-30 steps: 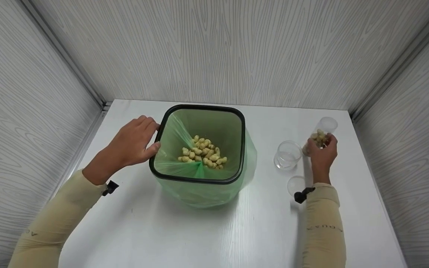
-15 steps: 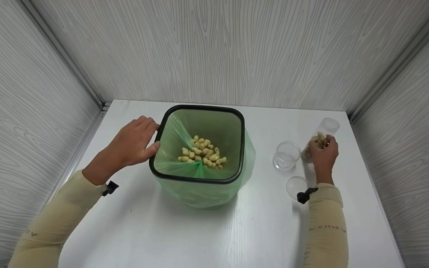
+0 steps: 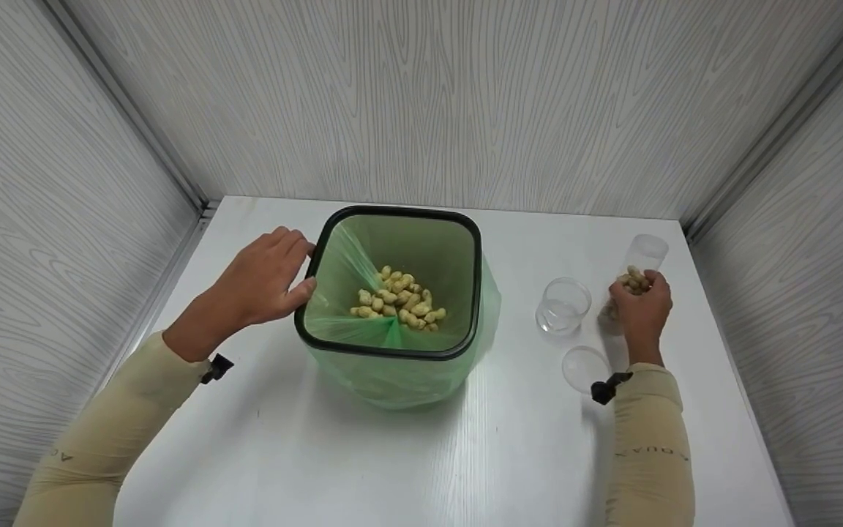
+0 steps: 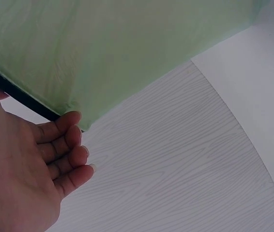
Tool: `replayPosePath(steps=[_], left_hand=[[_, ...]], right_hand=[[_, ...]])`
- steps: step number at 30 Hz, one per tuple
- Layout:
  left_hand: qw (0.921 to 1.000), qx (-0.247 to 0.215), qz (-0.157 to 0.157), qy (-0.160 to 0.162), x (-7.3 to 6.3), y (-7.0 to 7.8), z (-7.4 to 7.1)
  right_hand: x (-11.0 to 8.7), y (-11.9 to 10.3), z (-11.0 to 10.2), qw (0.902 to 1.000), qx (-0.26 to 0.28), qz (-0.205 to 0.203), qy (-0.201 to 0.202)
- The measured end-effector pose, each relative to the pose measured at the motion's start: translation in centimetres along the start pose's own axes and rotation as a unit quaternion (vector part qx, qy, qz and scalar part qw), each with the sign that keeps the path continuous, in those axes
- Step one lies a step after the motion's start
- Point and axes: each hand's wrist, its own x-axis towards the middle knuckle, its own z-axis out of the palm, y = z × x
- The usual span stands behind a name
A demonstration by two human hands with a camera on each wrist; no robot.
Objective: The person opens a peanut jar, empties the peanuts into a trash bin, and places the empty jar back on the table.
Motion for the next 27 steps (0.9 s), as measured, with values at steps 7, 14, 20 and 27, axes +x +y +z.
replayPosePath(steps=[7, 14, 20, 27], left_hand=[[1.0, 0.007, 0.002, 0.005, -0.1, 0.0, -0.1], [0.9999, 0.01, 0.005, 0.003, 0.0, 0.2, -0.3], [1.0, 0.006, 0.004, -0.001, 0.1, 0.1, -0.6], [1.0, 0.007, 0.007, 0.003, 0.0, 0.1, -0.4]], right_hand=[[-0.3, -0.7, -0.5, 0.9999, -0.004, -0.014, -0.002], [-0.7, -1.3, -1.1, 0.9995, -0.014, -0.028, 0.0], [-0.9, -1.9, -1.2, 0.9991, -0.012, -0.039, -0.013], [-1.1, -3.2, -1.3, 0.9975, -0.021, -0.066, -0.015]])
